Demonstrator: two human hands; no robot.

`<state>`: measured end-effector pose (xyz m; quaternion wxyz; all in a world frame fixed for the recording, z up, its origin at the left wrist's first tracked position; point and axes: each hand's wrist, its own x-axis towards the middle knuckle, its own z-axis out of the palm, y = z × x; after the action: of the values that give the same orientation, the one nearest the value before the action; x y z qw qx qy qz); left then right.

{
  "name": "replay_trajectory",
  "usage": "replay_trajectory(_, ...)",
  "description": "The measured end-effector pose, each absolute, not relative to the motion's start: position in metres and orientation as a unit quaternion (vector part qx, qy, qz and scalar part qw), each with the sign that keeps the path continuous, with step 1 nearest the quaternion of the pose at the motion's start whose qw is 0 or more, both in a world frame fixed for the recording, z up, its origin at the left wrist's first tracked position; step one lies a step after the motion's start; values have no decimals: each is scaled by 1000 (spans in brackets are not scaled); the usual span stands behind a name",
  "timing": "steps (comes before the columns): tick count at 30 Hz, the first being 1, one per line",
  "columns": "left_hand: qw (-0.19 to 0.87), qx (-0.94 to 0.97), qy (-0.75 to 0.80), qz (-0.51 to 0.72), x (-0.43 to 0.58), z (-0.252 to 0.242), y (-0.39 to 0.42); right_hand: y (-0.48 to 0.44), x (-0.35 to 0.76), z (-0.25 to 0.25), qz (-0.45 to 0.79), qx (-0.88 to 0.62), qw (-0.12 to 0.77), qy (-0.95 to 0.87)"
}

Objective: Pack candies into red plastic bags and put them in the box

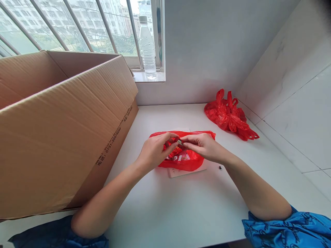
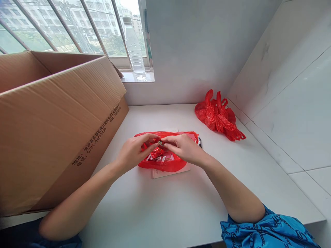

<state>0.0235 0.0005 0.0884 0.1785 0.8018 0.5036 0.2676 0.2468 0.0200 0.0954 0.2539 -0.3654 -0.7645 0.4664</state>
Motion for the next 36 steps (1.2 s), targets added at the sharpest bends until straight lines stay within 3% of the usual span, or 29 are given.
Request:
replay_trajectory(3, 195, 789, 504, 293, 25, 88, 1, 17, 245, 99, 428, -390, 247, -777)
replay_trajectory(6, 168, 786, 532, 265, 22, 95, 1, 19, 251, 104, 296, -458, 232, -806)
replay_trajectory(10, 71, 783, 581, 208, 9, 118, 0, 28, 272, 118, 81, -542, 260, -795)
replay_trajectory(13, 8, 765, 617, 187, -4, 135, -1, 29, 290, 128, -10, -603, 256, -755)
replay_trajectory(18, -17, 726, 678, 115, -17, 151, -10, 22, 307, 125, 40, -665, 78, -742)
replay_trajectory(20, -1, 734, 675, 70, -16, 152, -13, 21, 309, 123, 75, -639, 62, -763)
replay_trajectory(32, 46, 778, 626, -27, 2, 99, -10, 12, 310, 147, 192, -508, 382, -748)
replay_trajectory(34, 36, 775, 630, 27, -5, 110, -9, 14, 312, 149, 243, -484, 420, -728)
replay_trajectory(36, 27, 757, 631, 166, -10, 127, -8, 18, 308, 151, 320, -450, 472, -687)
